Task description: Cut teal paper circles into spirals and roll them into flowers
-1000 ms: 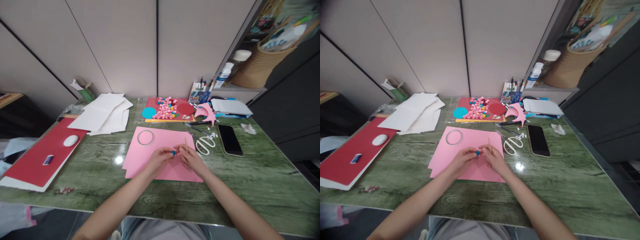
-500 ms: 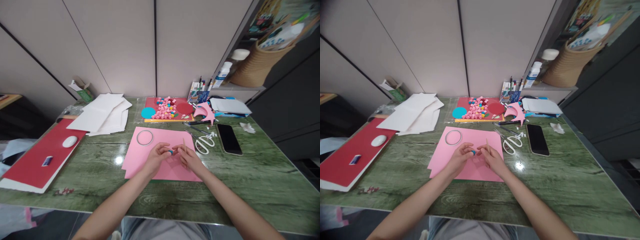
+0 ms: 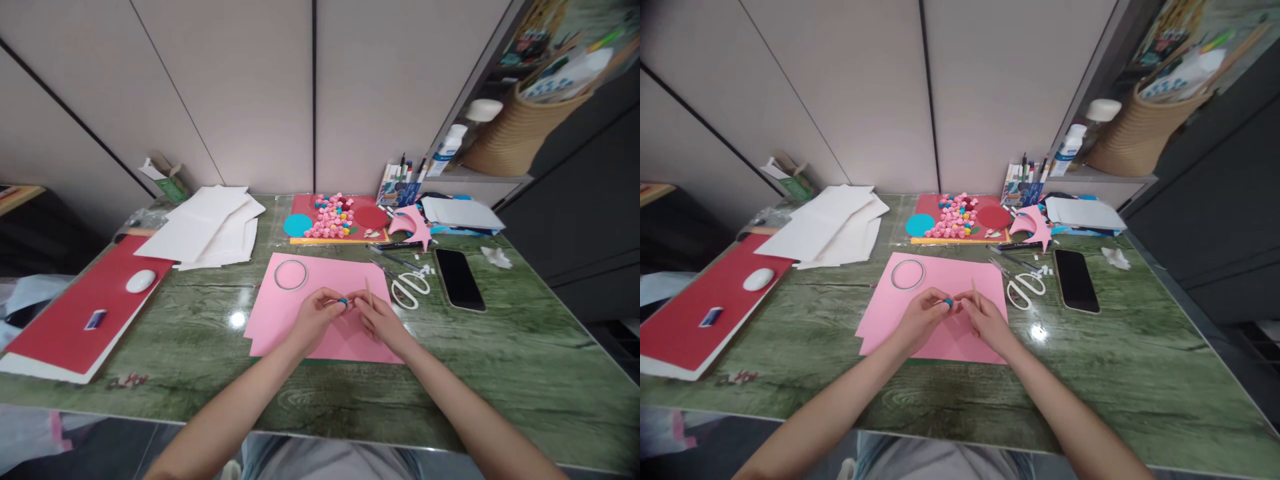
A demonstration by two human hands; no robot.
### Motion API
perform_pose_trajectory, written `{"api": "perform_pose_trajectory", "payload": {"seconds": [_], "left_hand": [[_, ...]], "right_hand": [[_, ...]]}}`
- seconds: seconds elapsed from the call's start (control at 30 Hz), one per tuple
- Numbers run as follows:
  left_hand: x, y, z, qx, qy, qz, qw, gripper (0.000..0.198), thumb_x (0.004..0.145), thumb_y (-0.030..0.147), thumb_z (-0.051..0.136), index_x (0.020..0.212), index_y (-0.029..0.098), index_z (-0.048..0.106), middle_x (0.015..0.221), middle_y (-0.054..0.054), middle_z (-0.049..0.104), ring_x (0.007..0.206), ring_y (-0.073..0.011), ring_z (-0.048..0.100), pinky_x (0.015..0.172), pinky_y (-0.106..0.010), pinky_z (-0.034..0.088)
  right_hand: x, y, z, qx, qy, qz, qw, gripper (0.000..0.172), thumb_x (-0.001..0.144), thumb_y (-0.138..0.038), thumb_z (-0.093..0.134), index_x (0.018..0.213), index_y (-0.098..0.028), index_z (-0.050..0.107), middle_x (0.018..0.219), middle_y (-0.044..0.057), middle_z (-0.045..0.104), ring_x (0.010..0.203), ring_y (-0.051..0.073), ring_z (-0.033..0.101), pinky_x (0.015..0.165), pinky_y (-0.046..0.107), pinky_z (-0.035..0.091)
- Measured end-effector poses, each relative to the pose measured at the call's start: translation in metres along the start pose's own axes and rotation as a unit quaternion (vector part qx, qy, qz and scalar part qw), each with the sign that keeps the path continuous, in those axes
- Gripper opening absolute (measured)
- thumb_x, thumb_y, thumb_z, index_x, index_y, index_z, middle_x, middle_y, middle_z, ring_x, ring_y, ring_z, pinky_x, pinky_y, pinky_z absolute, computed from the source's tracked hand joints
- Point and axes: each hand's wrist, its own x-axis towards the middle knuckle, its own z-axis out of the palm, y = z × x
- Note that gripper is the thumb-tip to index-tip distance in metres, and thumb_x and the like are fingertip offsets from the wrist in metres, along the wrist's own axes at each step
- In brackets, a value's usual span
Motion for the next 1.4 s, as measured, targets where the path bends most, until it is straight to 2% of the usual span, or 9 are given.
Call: {"api": "perform_pose_trajectory", "payload": {"seconds": [0.07,0.2,0.27,0.43,0.63,0.93,1.0,1.13,1.4], "left_hand": [[0.0,0.0,0.0,-0.007,-0.001,-0.001,1.0,0.023,0.06,0.023,0.073,0.075,0.013,0.058,0.077,-0.004,0.064,0.077,-0.0141,0.061,0.084,-0.034,0.042],[0.002,-0.001,-0.002,0.013,0.012,0.023,1.0,0.021,0.061,0.022,0.072,0.077,0.015,0.06,0.081,-0.003,0.063,0.078,-0.0126,0.058,0.08,-0.03,0.042],[0.003,-0.002,-0.004,0.026,0.024,0.025,0.999,0.023,0.061,0.022,0.071,0.08,0.016,0.061,0.079,-0.002,0.062,0.076,-0.0119,0.057,0.077,-0.028,0.042],[0.006,-0.005,-0.009,0.026,0.018,0.008,0.999,0.032,0.06,0.02,0.072,0.089,0.017,0.059,0.073,0.0,0.062,0.069,-0.0102,0.057,0.071,-0.025,0.04],[0.007,-0.005,-0.014,0.04,0.012,0.042,0.998,0.033,0.062,0.017,0.071,0.093,0.018,0.057,0.073,0.001,0.063,0.069,-0.009,0.057,0.068,-0.022,0.039],[0.005,-0.003,-0.01,0.039,-0.025,0.044,0.998,0.035,0.065,0.019,0.069,0.096,0.019,0.052,0.07,0.003,0.059,0.067,-0.0086,0.056,0.066,-0.021,0.04],[0.005,-0.004,-0.009,0.038,-0.032,0.036,0.998,0.031,0.066,0.02,0.068,0.093,0.017,0.053,0.071,0.002,0.06,0.069,-0.0098,0.057,0.068,-0.023,0.041],[0.005,-0.007,-0.007,0.049,-0.025,0.013,0.998,0.02,0.064,0.02,0.069,0.078,0.013,0.057,0.075,-0.002,0.063,0.071,-0.0122,0.058,0.073,-0.028,0.042],[0.005,-0.007,-0.009,0.072,-0.033,0.02,0.997,0.021,0.066,0.023,0.067,0.086,0.014,0.064,0.08,-0.004,0.064,0.077,-0.0138,0.057,0.077,-0.029,0.042]], "right_hand": [[0.0,0.001,0.0,-0.002,-0.004,-0.002,1.0,0.03,0.082,-0.043,0.046,0.098,-0.019,0.053,0.052,-0.008,0.045,0.032,0.004,0.027,0.032,0.018,0.029],[-0.001,0.001,0.0,-0.011,-0.011,-0.013,1.0,0.031,0.082,-0.045,0.045,0.099,-0.019,0.053,0.078,-0.001,0.058,0.035,0.002,0.03,0.032,0.018,0.03],[-0.001,0.002,0.0,-0.015,-0.013,-0.014,1.0,0.032,0.082,-0.045,0.044,0.099,-0.02,0.053,0.08,0.0,0.058,0.035,0.002,0.031,0.032,0.018,0.03],[0.001,0.006,0.0,-0.013,-0.013,-0.013,1.0,0.03,0.083,-0.045,0.044,0.096,-0.02,0.053,0.078,0.0,0.059,0.033,0.002,0.03,0.031,0.017,0.029],[0.001,0.008,0.0,-0.029,-0.013,-0.02,0.999,0.031,0.083,-0.045,0.044,0.098,-0.02,0.054,0.079,0.0,0.06,0.033,0.001,0.03,0.03,0.017,0.028],[0.002,0.009,0.0,-0.034,-0.015,-0.012,0.999,0.029,0.083,-0.044,0.044,0.097,-0.02,0.053,0.078,0.0,0.059,0.033,0.001,0.03,0.03,0.016,0.03],[0.002,0.009,0.0,-0.031,-0.013,-0.009,0.999,0.028,0.083,-0.044,0.045,0.096,-0.02,0.053,0.078,-0.001,0.058,0.033,0.001,0.031,0.03,0.016,0.03],[0.002,0.008,0.0,-0.03,-0.015,-0.004,0.999,0.026,0.083,-0.043,0.045,0.093,-0.019,0.052,0.068,-0.003,0.054,0.033,0.002,0.03,0.03,0.016,0.029],[0.002,0.008,-0.001,-0.021,-0.012,-0.009,1.0,0.025,0.083,-0.043,0.044,0.091,-0.02,0.051,0.052,-0.007,0.042,0.033,0.004,0.03,0.032,0.017,0.029]]}}
